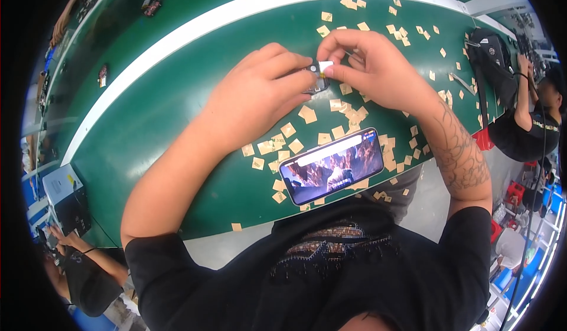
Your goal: The person is manually assembling small electronic components, placing tiny square labels or parts onto a small module at a green workbench.
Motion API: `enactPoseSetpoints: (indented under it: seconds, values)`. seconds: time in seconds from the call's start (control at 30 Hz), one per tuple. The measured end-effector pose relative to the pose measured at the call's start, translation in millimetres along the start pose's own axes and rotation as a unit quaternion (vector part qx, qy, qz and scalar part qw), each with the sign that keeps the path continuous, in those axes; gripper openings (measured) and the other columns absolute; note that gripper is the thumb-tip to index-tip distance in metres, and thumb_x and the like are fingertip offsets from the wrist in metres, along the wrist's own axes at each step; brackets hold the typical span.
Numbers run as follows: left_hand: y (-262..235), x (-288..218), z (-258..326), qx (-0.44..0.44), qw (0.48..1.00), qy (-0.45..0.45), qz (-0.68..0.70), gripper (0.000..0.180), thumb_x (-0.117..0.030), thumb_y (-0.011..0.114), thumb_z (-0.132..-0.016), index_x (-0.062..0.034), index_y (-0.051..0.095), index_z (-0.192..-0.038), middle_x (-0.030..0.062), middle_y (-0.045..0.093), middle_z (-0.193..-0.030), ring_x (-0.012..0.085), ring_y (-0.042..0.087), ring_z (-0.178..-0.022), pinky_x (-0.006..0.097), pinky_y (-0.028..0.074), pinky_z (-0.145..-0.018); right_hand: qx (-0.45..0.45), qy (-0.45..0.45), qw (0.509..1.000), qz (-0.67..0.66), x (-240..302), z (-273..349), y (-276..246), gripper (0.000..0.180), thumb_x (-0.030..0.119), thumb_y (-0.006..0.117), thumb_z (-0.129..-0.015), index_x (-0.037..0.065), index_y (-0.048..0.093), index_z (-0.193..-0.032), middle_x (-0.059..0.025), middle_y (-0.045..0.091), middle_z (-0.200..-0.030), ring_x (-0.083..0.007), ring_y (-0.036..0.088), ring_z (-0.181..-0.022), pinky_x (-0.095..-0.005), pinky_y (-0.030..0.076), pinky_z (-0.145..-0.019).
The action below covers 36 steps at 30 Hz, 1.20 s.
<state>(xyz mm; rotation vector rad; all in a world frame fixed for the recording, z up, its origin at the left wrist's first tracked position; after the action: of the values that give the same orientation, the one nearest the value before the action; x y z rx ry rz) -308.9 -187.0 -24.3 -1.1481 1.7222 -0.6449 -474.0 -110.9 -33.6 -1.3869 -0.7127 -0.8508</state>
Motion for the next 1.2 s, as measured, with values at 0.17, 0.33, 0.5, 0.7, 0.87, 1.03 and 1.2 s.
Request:
enactPoseSetpoints:
  seconds: [0.17,0.33,0.5,0.7,0.87,1.03,1.2]
  values:
    - [1,0,0,0.005,1.000,-0.001,0.005,0.030,-0.009,0.086,-0.080,-0.0080,0.077,-0.109,0.0068,0.072,-0.115,0.0282,0.067,-0.100,0.040,0.058,-0.086,0.015,0.017,0.998,-0.055,6,4,0,0.011,-0.001,0.072,-0.096,0.003,0.069,-0.106,0.0070,0.061,-0.082,0.0000,0.035,-0.063,-0.0218,0.028,-0.056]
    - [-2,-1,2,0.005,1.000,0.003,0.003,0.030,-0.011,0.087,-0.080,-0.0083,0.078,-0.109,0.0072,0.072,-0.116,0.0281,0.067,-0.101,0.040,0.058,-0.086,0.046,0.001,0.996,-0.071,-1,8,-2,0.015,-0.004,0.073,-0.094,0.002,0.070,-0.107,0.0060,0.065,-0.082,0.0000,0.035,-0.063,-0.0218,0.028,-0.057]
    - [-2,-1,1,0.008,1.000,0.012,0.001,0.031,-0.012,0.087,-0.079,-0.0085,0.078,-0.108,0.0078,0.073,-0.118,0.0282,0.067,-0.102,0.041,0.058,-0.087,0.069,-0.018,0.997,-0.015,3,8,-7,0.026,-0.006,0.072,-0.093,0.003,0.069,-0.117,0.0052,0.069,-0.083,-0.0003,0.035,-0.063,-0.0219,0.029,-0.057]
    - [-2,-2,1,0.010,1.000,0.018,-0.006,0.031,-0.013,0.088,-0.078,-0.0088,0.078,-0.107,0.0077,0.073,-0.119,0.0283,0.067,-0.102,0.041,0.058,-0.087,-0.012,-0.004,0.998,-0.062,3,7,-7,0.049,-0.008,0.074,-0.090,0.005,0.060,-0.135,0.0050,0.070,-0.085,0.0002,0.034,-0.062,-0.0206,0.029,-0.057]
    - [-3,-2,2,0.007,1.000,0.013,0.000,0.032,-0.012,0.088,-0.077,-0.0087,0.077,-0.107,0.0070,0.073,-0.119,0.0281,0.068,-0.101,0.041,0.058,-0.087,-0.015,0.002,0.994,-0.109,9,4,-9,0.043,-0.006,0.075,-0.090,0.002,0.063,-0.130,0.0057,0.067,-0.082,0.0007,0.036,-0.062,-0.0196,0.030,-0.057]
    - [-3,-2,2,0.007,1.000,0.011,0.000,0.031,-0.013,0.088,-0.077,-0.0095,0.077,-0.106,0.0064,0.073,-0.118,0.0278,0.068,-0.102,0.041,0.058,-0.088,-0.184,-0.099,0.956,-0.203,-2,15,-25,0.029,0.005,0.080,-0.093,0.001,0.067,-0.118,0.0074,0.058,-0.069,0.0004,0.041,-0.062,-0.0213,0.033,-0.057]
    - [-1,-2,3,0.005,1.000,0.013,-0.006,0.031,-0.013,0.087,-0.078,-0.0107,0.077,-0.107,0.0055,0.072,-0.119,0.0273,0.067,-0.101,0.041,0.057,-0.088,-0.069,0.013,0.998,0.008,3,15,-13,0.017,0.007,0.077,-0.095,0.005,0.072,-0.111,0.0011,0.060,-0.074,-0.0058,0.051,-0.067,-0.0260,0.040,-0.059]
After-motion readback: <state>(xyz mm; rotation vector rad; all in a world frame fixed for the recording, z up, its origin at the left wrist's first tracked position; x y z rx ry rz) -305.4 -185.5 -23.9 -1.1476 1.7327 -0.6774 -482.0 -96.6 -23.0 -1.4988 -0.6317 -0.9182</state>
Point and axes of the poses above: each hand's wrist, its own z-axis away from the middle knuckle, its own y-axis out of the palm, x = y × z, the point moved 6 cm from there along -z, towards the middle knuckle
